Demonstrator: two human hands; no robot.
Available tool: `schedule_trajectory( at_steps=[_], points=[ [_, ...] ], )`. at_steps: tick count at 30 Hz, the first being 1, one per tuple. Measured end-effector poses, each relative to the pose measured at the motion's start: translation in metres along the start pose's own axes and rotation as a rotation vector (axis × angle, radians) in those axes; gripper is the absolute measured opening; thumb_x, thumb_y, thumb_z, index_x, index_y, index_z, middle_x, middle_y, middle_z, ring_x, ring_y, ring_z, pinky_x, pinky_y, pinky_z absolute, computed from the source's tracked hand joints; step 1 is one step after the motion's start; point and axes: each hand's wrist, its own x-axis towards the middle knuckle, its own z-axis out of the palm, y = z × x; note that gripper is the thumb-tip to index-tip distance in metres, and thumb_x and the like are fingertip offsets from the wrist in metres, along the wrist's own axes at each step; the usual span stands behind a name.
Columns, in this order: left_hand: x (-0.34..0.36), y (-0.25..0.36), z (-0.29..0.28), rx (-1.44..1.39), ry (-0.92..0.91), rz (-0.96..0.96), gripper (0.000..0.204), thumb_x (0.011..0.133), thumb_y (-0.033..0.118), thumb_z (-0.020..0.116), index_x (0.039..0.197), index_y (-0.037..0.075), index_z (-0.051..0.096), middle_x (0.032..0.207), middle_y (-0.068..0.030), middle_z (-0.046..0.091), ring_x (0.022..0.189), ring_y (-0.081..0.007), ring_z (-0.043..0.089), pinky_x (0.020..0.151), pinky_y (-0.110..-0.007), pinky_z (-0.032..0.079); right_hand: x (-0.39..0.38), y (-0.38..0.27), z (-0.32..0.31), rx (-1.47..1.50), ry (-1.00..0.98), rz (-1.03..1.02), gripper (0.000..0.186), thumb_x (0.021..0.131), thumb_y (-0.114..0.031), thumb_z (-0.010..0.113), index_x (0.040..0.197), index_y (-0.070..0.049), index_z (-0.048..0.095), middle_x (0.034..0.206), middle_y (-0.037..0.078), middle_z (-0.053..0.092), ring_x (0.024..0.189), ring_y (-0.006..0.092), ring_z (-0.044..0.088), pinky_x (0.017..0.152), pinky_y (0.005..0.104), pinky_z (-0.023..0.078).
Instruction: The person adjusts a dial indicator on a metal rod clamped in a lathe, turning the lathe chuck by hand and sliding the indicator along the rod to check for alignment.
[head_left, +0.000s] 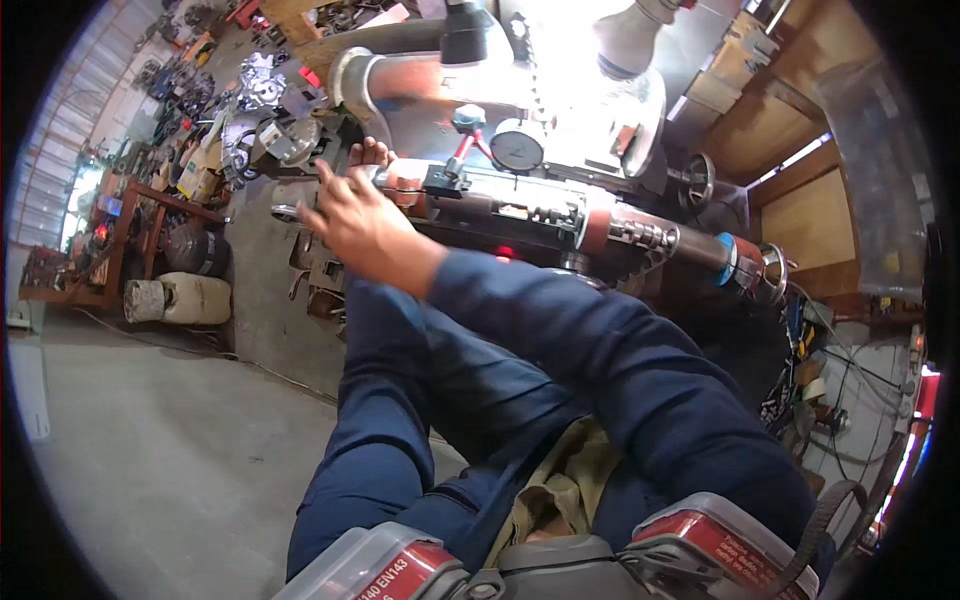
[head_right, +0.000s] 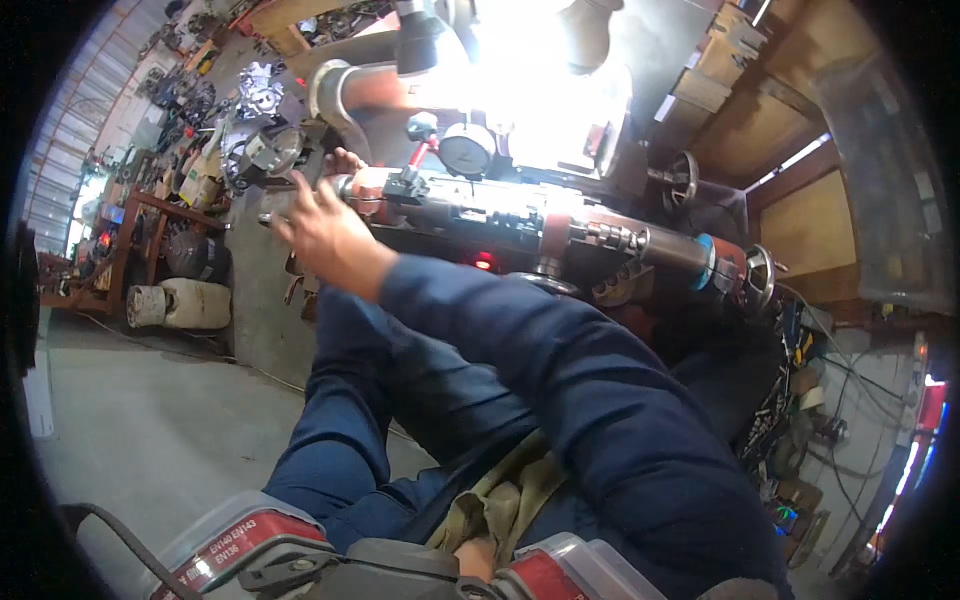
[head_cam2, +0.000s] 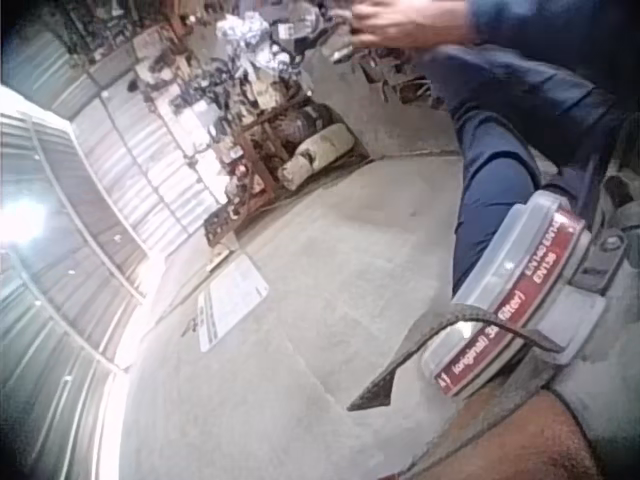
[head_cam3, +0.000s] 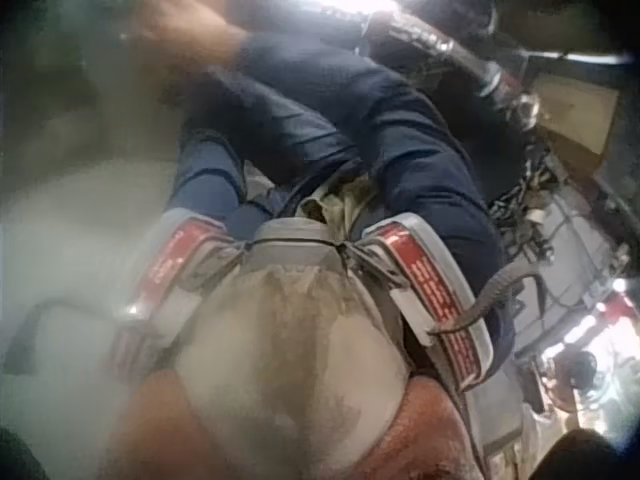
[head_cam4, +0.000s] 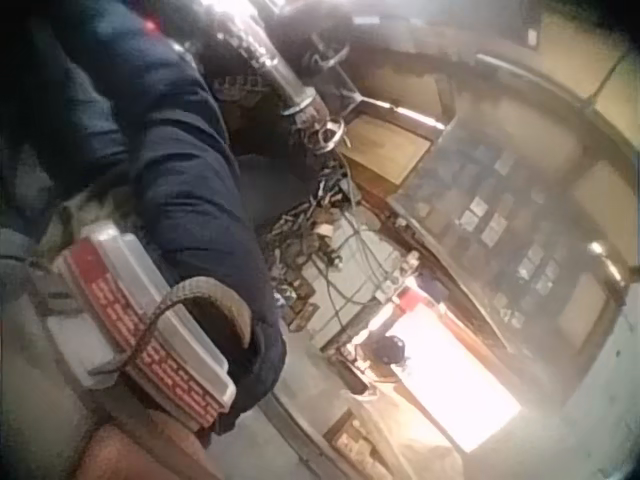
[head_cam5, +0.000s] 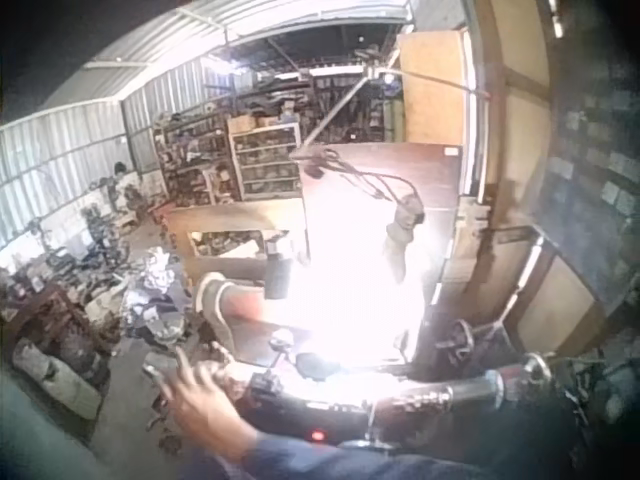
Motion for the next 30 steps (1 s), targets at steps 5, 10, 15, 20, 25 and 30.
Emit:
schedule_trajectory(
  at_steps=[5,10,15,20,25,30],
  points=[
    [0.027,-0.013,0.036,0.277,0.252,-0.116,0.028,0.095,0.033,0.057,0.089,0.006,0.056,0.090,-0.0149,0.065,0.088,-0.0232,0.065,0.076,-0.036,0.057,-0.150,0.014,-0.126,-0.038,0.470,-0.007,0.020,0.073,-0.013,0.062,0.092,-0.008,0.060,0.084,0.008,0.060,0.087,0.0239,0.057,0.081,0.0386,0.044],
    [0.021,-0.029,0.069,0.384,0.470,-0.041,0.022,0.091,0.025,0.058,0.087,0.003,0.056,0.086,-0.0137,0.064,0.078,-0.0263,0.067,0.070,-0.037,0.058,-0.185,0.077,-0.181,-0.279,0.336,0.275,0.034,0.069,-0.020,0.075,0.097,-0.004,0.063,0.090,0.013,0.065,0.088,0.0312,0.063,0.080,0.0400,0.049],
    [0.025,-0.043,0.056,0.261,0.494,0.153,0.018,0.086,0.019,0.057,0.089,0.001,0.057,0.089,-0.0115,0.062,0.090,-0.0251,0.063,0.080,-0.037,0.055,-0.178,0.092,-0.176,-0.374,-0.147,0.449,0.027,0.067,-0.022,0.076,0.084,-0.004,0.066,0.079,0.015,0.065,0.083,0.0306,0.065,0.076,0.0387,0.051],
    [0.025,-0.041,0.021,0.157,0.226,0.300,0.020,0.085,0.018,0.057,0.093,-0.001,0.057,0.093,-0.0121,0.061,0.098,-0.0263,0.060,0.090,-0.040,0.049,-0.179,0.093,-0.166,-0.407,0.014,0.374,0.010,0.061,-0.013,0.068,0.068,-0.005,0.068,0.068,0.013,0.065,0.072,0.0289,0.065,0.067,0.0377,0.053],
    [0.013,-0.043,0.054,0.408,0.521,0.362,0.022,0.086,0.019,0.056,0.097,-0.001,0.057,0.103,-0.0144,0.061,0.103,-0.0278,0.057,0.094,-0.042,0.045,-0.183,0.098,-0.163,-0.378,-0.014,0.423,0.015,0.063,-0.015,0.071,0.072,-0.005,0.068,0.072,0.013,0.065,0.074,0.0301,0.065,0.068,0.0387,0.052],
    [-0.030,-0.081,0.114,1.907,0.589,1.322,0.026,0.087,0.019,0.057,0.106,0.001,0.057,0.120,-0.0189,0.056,0.114,-0.0350,0.052,0.099,-0.047,0.040,-0.185,0.095,-0.169,-0.340,-0.055,0.461,0.024,0.064,-0.018,0.078,0.080,-0.004,0.067,0.078,0.015,0.066,0.080,0.0325,0.065,0.072,0.0412,0.051]
  ],
)
